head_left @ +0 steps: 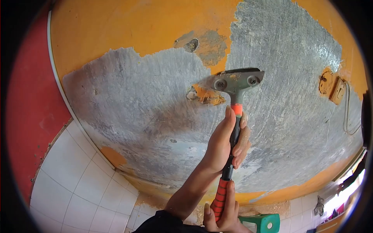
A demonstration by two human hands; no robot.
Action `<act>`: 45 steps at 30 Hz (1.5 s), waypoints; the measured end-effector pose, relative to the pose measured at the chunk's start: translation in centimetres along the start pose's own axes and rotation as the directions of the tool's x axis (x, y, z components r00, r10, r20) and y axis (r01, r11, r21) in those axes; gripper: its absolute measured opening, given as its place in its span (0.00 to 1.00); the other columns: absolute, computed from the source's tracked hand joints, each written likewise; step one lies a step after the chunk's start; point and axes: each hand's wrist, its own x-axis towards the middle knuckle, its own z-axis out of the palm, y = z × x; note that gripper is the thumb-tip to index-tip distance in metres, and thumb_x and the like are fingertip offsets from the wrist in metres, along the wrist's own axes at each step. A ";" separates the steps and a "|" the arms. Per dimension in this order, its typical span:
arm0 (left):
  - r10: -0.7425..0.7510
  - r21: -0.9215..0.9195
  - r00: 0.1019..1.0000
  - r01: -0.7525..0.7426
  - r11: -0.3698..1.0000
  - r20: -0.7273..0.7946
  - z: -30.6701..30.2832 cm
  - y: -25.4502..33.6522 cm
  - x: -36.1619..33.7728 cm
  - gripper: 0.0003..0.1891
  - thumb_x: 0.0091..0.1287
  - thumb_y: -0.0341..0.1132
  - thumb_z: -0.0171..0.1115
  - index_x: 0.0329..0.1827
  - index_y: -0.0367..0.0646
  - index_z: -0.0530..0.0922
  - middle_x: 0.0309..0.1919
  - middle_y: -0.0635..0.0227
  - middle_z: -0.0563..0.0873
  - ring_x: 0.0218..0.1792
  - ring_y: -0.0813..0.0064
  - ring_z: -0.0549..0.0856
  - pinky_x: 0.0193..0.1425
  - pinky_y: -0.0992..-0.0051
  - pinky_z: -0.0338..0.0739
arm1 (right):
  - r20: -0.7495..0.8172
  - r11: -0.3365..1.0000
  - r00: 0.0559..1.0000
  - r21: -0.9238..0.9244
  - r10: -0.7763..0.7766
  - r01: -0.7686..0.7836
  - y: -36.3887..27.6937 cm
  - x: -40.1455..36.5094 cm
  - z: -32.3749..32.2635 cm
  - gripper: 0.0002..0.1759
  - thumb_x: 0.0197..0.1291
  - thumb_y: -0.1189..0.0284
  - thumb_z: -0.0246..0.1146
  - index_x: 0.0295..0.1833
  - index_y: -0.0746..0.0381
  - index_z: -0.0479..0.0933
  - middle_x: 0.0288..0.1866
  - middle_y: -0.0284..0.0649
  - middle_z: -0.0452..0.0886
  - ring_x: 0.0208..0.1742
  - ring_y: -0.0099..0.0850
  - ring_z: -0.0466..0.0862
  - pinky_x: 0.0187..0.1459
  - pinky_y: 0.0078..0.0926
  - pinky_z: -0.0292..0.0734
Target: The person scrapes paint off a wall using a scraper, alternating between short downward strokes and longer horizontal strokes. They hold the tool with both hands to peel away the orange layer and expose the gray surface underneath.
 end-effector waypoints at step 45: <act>-0.037 -0.048 0.990 0.044 0.998 0.135 -0.8 1.3 0.5 0.23 0.76 0.56 0.32 0.39 0.46 0.64 0.09 0.74 0.64 0.04 0.80 0.63 0.05 0.81 0.61 | -0.241 0.936 0.905 0.058 0.351 -0.348 -2.5 -0.2 3.8 0.45 0.58 0.65 0.61 0.72 0.78 0.48 0.47 0.55 0.77 0.31 0.31 0.73 0.38 0.29 0.74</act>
